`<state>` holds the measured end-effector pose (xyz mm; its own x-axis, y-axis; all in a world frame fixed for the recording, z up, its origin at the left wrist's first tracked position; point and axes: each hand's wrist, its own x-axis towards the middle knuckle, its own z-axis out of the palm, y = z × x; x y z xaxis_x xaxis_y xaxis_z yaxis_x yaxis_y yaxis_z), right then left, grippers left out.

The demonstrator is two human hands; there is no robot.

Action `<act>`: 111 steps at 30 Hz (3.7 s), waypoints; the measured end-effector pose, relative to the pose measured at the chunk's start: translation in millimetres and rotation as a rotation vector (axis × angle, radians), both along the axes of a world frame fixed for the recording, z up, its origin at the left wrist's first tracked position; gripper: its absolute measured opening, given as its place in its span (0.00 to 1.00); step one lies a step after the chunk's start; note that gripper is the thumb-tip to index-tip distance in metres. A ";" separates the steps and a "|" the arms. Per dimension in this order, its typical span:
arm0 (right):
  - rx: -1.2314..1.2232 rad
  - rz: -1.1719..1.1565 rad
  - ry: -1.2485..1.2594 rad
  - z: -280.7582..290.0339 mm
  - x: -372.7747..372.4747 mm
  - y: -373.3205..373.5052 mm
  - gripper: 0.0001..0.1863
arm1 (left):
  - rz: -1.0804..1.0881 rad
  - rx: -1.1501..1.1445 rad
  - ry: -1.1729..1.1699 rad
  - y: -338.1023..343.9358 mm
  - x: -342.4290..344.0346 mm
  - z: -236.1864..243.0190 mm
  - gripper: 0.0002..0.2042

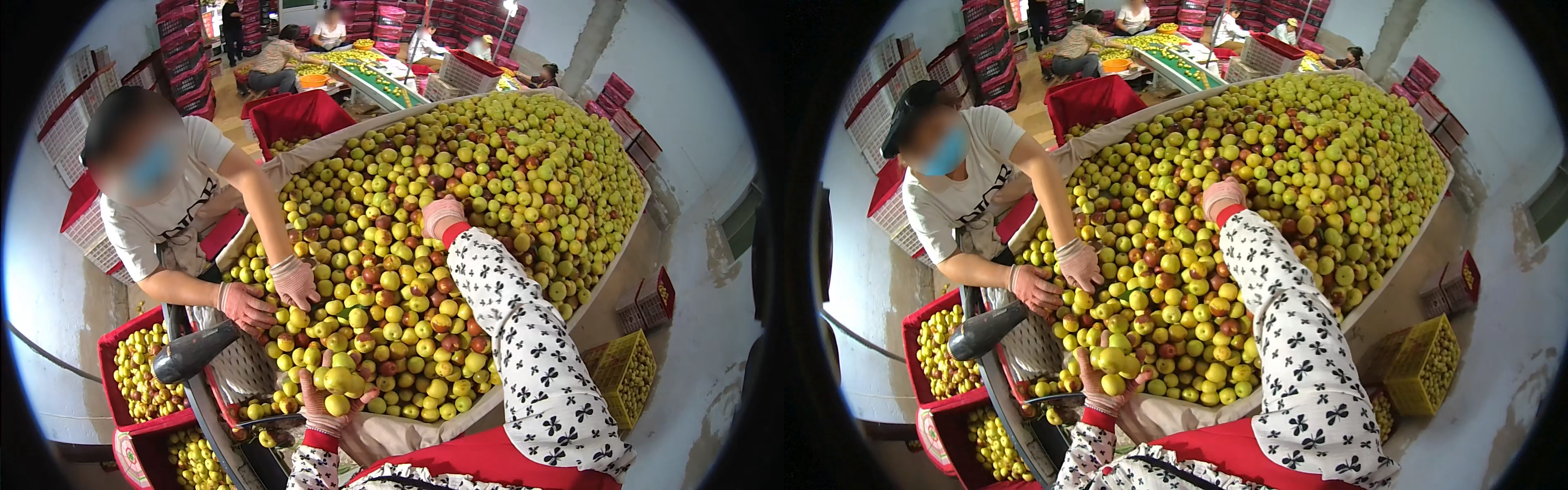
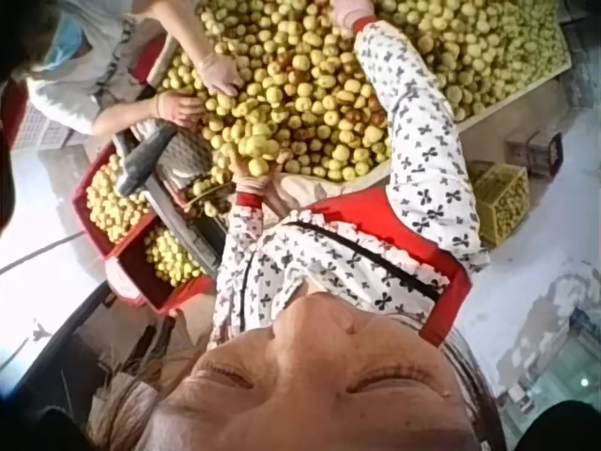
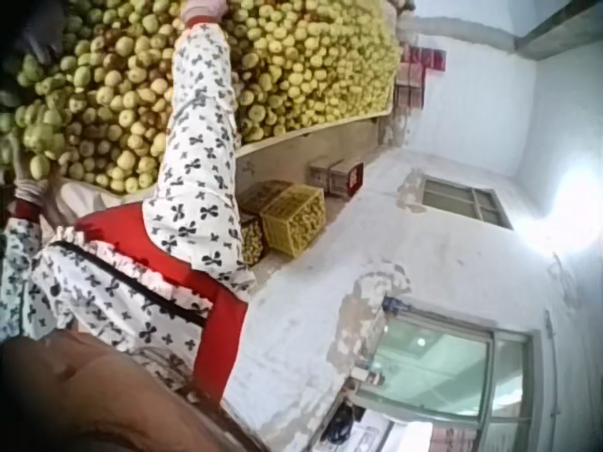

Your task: The person sorts yellow-green plums from a large pile on a table, picking them by hand and placing them into red crates. The person works alongside another worker who also sorts plums into crates.

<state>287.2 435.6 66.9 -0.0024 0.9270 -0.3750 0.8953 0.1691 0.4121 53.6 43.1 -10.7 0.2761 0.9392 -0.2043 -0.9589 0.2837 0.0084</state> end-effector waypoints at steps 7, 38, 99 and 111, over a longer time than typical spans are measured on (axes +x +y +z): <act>-0.101 0.048 0.221 47.7 -6.7 -17.5 0.34 | -0.004 0.026 0.067 -0.5 -0.9 -8.3 0.43; -0.497 -0.163 0.922 -6.5 22.1 -71.3 0.42 | 0.229 -0.021 -0.087 -65.2 -22.1 -8.7 0.33; -0.320 0.073 1.636 -43.4 -10.8 -437.4 0.17 | 0.261 0.683 2.418 -29.4 -10.4 7.9 0.26; -0.420 0.197 1.570 -52.1 17.7 -399.7 0.16 | -0.313 0.856 2.796 94.2 36.3 1.3 0.22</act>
